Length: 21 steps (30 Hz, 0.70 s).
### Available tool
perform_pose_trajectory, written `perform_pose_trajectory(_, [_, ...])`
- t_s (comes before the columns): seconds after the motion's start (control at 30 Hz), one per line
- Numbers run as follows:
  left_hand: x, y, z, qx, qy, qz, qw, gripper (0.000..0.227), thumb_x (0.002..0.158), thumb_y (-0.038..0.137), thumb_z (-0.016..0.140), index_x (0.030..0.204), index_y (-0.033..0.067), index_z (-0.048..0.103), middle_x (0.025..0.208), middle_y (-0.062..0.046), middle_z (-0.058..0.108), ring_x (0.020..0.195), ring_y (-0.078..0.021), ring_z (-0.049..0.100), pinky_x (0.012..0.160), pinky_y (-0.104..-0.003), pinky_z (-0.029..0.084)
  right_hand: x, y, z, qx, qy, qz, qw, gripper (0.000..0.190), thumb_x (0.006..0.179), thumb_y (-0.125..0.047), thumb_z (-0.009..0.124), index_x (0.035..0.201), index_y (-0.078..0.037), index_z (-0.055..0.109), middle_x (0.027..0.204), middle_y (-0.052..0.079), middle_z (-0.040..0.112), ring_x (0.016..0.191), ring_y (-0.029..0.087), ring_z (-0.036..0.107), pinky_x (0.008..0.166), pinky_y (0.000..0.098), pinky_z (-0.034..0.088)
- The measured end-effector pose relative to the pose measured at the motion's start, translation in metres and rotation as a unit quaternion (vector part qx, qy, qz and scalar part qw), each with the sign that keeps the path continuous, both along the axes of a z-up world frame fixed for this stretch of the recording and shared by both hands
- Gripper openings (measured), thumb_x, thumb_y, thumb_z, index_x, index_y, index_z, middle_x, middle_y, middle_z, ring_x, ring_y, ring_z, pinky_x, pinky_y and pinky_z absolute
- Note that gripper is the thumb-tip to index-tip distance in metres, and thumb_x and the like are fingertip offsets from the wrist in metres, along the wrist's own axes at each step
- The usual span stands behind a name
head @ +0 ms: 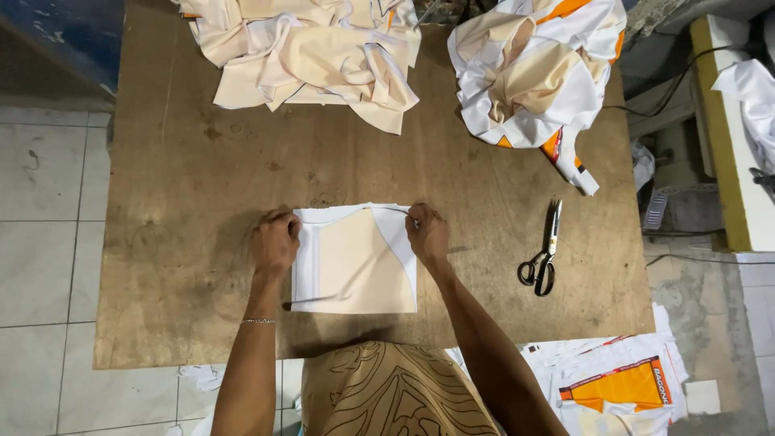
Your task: The person uses shears to cut beige fabric pieces from a larger white sheet that has orange patterned sections. They repeatedly cut along the edges of the beige shapes, remove the cut pieces, and reposition the remaining fabric to continue cutting.
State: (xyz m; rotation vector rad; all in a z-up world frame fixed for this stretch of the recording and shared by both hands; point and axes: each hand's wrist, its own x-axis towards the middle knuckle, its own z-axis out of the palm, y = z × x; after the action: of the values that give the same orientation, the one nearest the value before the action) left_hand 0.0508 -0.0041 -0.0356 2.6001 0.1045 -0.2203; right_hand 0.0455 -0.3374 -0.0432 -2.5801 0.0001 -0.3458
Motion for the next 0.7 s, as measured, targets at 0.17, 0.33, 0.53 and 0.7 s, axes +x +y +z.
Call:
perform_pose_trajectory(0.17, [0.011, 0.001, -0.008, 0.046, 0.012, -0.009, 0.999, 0.011, 0.1, 0.024, 0.064, 0.102, 0.0189, 0.073, 0.105, -0.005, 0.069, 0.098, -0.0308, 0.072, 0.082, -0.048, 0.062, 0.007, 0.002, -0.003, 0.025, 0.053, -0.021, 0.998, 0.007, 0.088, -0.012, 0.075, 0.092, -0.011, 0.069, 0.08, 0.01, 0.074, 0.073, 0.03, 0.073, 0.063, 0.0422, 0.059])
perform_pose_trajectory(0.33, [0.007, -0.001, 0.002, 0.041, 0.006, -0.007, 0.999, 0.009, 0.1, 0.022, 0.066, 0.102, 0.0165, 0.073, 0.105, -0.007, 0.068, 0.099, -0.0321, 0.071, 0.082, -0.049, 0.061, 0.011, -0.003, -0.016, 0.025, 0.06, -0.024, 0.998, 0.009, 0.087, -0.014, 0.076, 0.093, -0.012, 0.07, 0.082, 0.009, 0.075, 0.074, 0.029, 0.074, 0.064, 0.042, 0.06])
perform_pose_trajectory(0.53, [-0.049, -0.026, 0.05, 0.066, -0.087, -0.014, 0.994, 0.026, 0.1, 0.029, 0.063, 0.121, 0.0155, 0.068, 0.106, -0.012, 0.069, 0.098, -0.0332, 0.071, 0.078, -0.049, 0.059, -0.006, -0.001, 0.011, -0.042, 0.05, 0.008, 0.998, 0.019, 0.091, -0.026, 0.073, 0.106, -0.015, 0.069, 0.092, 0.007, 0.073, 0.083, 0.03, 0.073, 0.071, 0.0444, 0.06])
perform_pose_trajectory(0.7, [-0.155, -0.04, 0.01, 0.108, -0.213, -0.165, 0.957, 0.033, 0.094, 0.037, 0.061, 0.123, 0.0243, 0.07, 0.115, -0.005, 0.058, 0.112, -0.0281, 0.059, 0.08, -0.042, 0.055, -0.085, 0.006, 0.03, -0.06, 0.078, 0.158, 0.982, 0.029, 0.09, -0.038, 0.073, 0.111, -0.018, 0.073, 0.099, 0.01, 0.074, 0.093, 0.034, 0.073, 0.077, 0.0491, 0.059])
